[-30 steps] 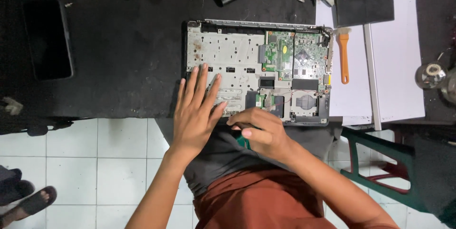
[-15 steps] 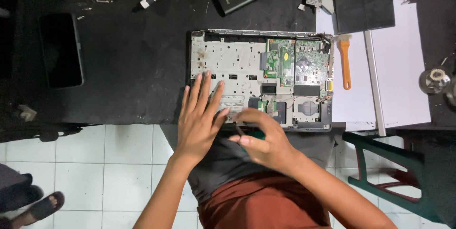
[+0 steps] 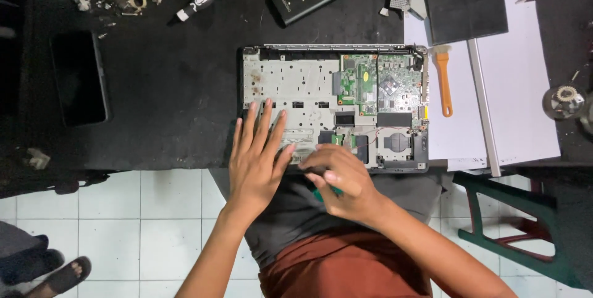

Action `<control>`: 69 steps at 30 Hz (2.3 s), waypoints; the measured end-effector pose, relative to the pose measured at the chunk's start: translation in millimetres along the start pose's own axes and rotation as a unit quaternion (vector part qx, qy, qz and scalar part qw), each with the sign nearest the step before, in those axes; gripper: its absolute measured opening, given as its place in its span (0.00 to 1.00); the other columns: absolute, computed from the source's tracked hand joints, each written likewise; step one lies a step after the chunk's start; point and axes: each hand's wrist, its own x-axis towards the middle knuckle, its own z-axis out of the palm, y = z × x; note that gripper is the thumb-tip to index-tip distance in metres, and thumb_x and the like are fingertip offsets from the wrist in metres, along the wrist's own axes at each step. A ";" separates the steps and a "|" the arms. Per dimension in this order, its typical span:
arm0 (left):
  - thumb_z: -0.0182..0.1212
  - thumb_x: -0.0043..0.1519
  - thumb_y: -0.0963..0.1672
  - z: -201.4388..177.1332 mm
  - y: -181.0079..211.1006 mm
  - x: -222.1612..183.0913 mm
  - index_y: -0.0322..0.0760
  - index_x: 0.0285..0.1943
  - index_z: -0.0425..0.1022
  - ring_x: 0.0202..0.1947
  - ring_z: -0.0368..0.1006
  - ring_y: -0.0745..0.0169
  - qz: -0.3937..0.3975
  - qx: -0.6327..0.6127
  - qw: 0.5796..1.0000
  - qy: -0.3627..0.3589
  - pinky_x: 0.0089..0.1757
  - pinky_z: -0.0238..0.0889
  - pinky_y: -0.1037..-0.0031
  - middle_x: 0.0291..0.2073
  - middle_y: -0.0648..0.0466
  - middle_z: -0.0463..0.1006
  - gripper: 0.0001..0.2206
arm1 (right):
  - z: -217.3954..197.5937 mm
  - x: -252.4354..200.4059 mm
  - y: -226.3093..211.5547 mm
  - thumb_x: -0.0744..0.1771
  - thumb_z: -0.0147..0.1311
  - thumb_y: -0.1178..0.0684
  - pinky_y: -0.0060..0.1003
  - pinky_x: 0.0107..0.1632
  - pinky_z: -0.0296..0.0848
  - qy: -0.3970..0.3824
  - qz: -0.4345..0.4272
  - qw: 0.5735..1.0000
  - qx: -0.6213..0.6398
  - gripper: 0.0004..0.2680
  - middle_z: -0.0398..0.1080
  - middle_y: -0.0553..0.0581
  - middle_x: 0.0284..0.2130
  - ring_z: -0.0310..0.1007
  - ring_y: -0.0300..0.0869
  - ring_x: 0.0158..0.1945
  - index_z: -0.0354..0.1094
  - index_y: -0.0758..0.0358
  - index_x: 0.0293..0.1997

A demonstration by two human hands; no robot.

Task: Removing screws from a laptop motherboard and chassis using a screwdriver to disassemble the device.

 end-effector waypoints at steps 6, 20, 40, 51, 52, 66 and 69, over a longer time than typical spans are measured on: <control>0.51 0.72 0.51 0.3 1.3 0.2 0.43 0.79 0.57 0.78 0.40 0.42 -0.008 -0.010 1.000 0.002 0.71 0.34 0.49 0.78 0.48 0.52 0.27 | -4.2 -2.8 0.9 0.63 0.59 0.69 0.63 0.45 0.80 -0.007 0.006 1.000 -0.008 0.28 0.78 0.64 0.35 0.79 0.59 0.33 0.54 0.48 0.69; 0.54 0.70 0.50 0.4 0.2 -0.8 0.43 0.79 0.58 0.78 0.41 0.41 -0.008 -0.004 1.000 0.006 0.70 0.36 0.48 0.78 0.47 0.52 0.27 | -2.6 -9.6 2.8 0.63 0.62 0.66 0.63 0.43 0.81 -0.003 0.019 1.000 -0.012 0.27 0.78 0.66 0.36 0.78 0.61 0.34 0.56 0.48 0.67; 0.57 0.69 0.46 -40.4 13.6 15.9 0.40 0.68 0.72 0.75 0.47 0.36 -0.053 -0.111 0.990 -0.066 0.67 0.40 0.44 0.75 0.42 0.57 0.18 | -17.5 -16.7 11.7 0.63 0.57 0.73 0.59 0.44 0.79 0.032 0.116 0.990 0.073 0.34 0.73 0.71 0.38 0.78 0.60 0.39 0.31 0.71 0.73; 0.58 0.68 0.43 -44.4 17.1 7.7 0.40 0.63 0.76 0.75 0.49 0.34 -0.086 -0.187 0.978 -0.039 0.67 0.43 0.44 0.75 0.46 0.57 0.14 | -4.5 -22.3 10.7 0.61 0.57 0.75 0.55 0.39 0.83 0.019 0.127 0.990 0.054 0.30 0.77 0.73 0.38 0.82 0.62 0.39 0.42 0.74 0.69; 0.58 0.68 0.43 -46.0 18.8 6.6 0.40 0.63 0.76 0.75 0.49 0.34 -0.089 -0.188 0.977 -0.039 0.67 0.43 0.44 0.75 0.46 0.57 0.14 | -5.6 -21.7 8.2 0.61 0.57 0.75 0.55 0.39 0.83 0.017 0.128 0.990 0.056 0.30 0.77 0.73 0.38 0.82 0.62 0.39 0.42 0.74 0.69; 0.57 0.65 0.45 -49.6 52.0 -1.1 0.44 0.54 0.79 0.35 0.81 0.68 -0.235 -0.377 0.893 -0.072 0.38 0.71 0.79 0.36 0.57 0.86 0.11 | -34.6 15.2 -30.8 0.69 0.51 0.70 0.55 0.52 0.83 0.099 0.199 0.973 0.062 0.33 0.70 0.74 0.40 0.79 0.59 0.38 0.30 0.46 0.77; 0.59 0.64 0.47 -45.1 71.1 8.0 0.40 0.51 0.81 0.33 0.81 0.70 -0.288 -0.469 0.827 -0.115 0.36 0.71 0.79 0.31 0.57 0.85 0.12 | -42.6 15.0 -37.6 0.69 0.52 0.69 0.54 0.50 0.83 0.151 0.218 0.962 0.065 0.33 0.67 0.71 0.41 0.78 0.57 0.37 0.31 0.43 0.77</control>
